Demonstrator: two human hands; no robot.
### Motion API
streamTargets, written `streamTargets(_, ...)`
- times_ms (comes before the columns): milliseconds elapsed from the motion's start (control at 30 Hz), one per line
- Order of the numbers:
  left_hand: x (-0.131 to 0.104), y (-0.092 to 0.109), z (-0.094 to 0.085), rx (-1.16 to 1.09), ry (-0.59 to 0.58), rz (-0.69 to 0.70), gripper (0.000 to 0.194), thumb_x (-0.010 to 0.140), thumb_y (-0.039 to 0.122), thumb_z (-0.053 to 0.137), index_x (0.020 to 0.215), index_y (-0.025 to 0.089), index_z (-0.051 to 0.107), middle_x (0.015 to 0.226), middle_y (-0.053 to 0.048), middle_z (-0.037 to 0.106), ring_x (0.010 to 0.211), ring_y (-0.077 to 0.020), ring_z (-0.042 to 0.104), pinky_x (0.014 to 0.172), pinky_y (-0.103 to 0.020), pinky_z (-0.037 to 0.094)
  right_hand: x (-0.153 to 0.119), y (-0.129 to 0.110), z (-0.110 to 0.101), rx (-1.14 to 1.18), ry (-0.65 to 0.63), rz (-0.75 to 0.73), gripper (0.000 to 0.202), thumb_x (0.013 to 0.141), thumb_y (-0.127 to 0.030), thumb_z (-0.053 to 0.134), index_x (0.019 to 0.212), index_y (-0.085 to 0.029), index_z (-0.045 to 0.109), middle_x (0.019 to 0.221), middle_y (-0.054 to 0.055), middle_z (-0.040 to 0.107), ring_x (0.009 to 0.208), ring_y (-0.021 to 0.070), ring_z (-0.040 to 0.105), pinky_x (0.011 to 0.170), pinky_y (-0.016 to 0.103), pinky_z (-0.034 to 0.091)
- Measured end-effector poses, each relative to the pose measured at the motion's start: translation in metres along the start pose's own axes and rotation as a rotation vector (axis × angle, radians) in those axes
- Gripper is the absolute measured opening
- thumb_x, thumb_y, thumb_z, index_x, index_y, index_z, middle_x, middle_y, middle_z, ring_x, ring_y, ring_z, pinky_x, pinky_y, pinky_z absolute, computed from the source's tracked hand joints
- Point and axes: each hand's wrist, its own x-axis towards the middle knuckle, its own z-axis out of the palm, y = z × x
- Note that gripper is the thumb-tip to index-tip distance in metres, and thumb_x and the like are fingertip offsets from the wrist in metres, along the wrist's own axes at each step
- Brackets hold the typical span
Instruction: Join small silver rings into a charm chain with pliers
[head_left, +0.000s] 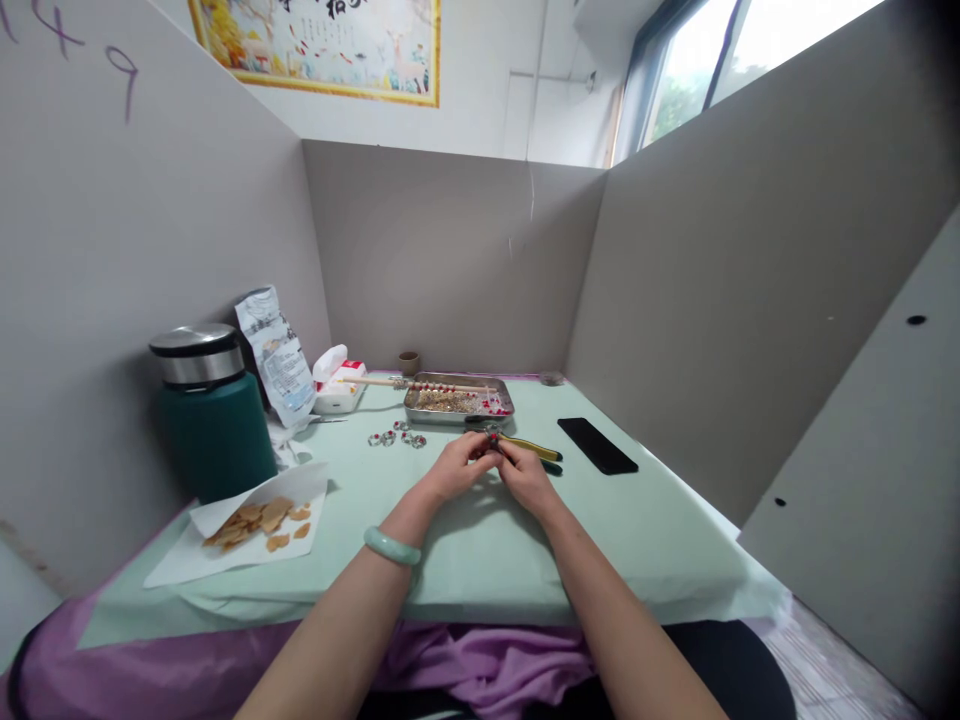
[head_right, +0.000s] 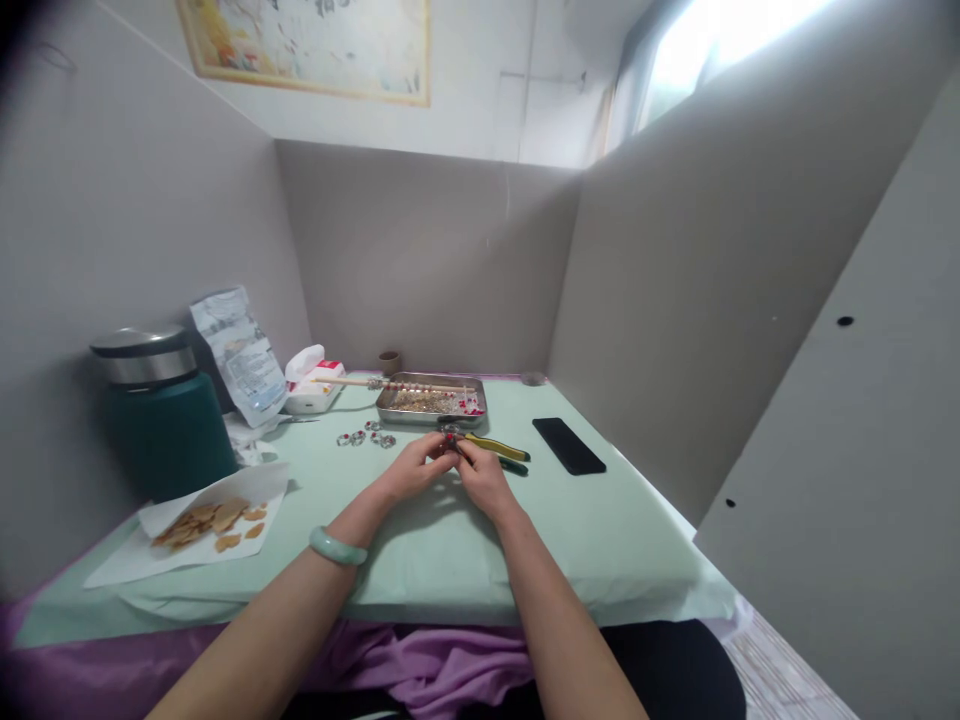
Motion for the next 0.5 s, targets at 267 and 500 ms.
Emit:
streamTargets(267, -0.0016, 0.0003, -0.0009, 0.090, -0.100, -0.019, 0.031, 0.079, 0.039, 0.053, 0.098, 0.015, 0.060, 0.073, -0.001, 0.058, 0.057, -0.0109, 0.054, 0.056, -0.022, 0.043, 0.0005, 0.0046, -0.0053, 0.000, -0.016, 0.019, 0.024, 0.082, -0.025, 0.046, 0.092, -0.018, 0.067, 0.083, 0.003, 0.068, 0.077, 0.0173, 0.060, 0.070, 0.026, 0.044)
streamTargets(500, -0.0052, 0.0036, -0.0031, 0.095, -0.107, -0.049, 0.036, 0.078, 0.042, 0.053, 0.099, 0.013, 0.060, 0.076, -0.003, 0.062, 0.058, -0.0114, 0.055, 0.057, -0.024, 0.044, 0.0024, 0.0033, -0.0054, 0.055, -0.056, 0.003, 0.025, 0.083, -0.028, 0.047, 0.094, -0.019, 0.068, 0.087, 0.002, 0.068, 0.083, 0.0181, 0.060, 0.075, 0.027, 0.045)
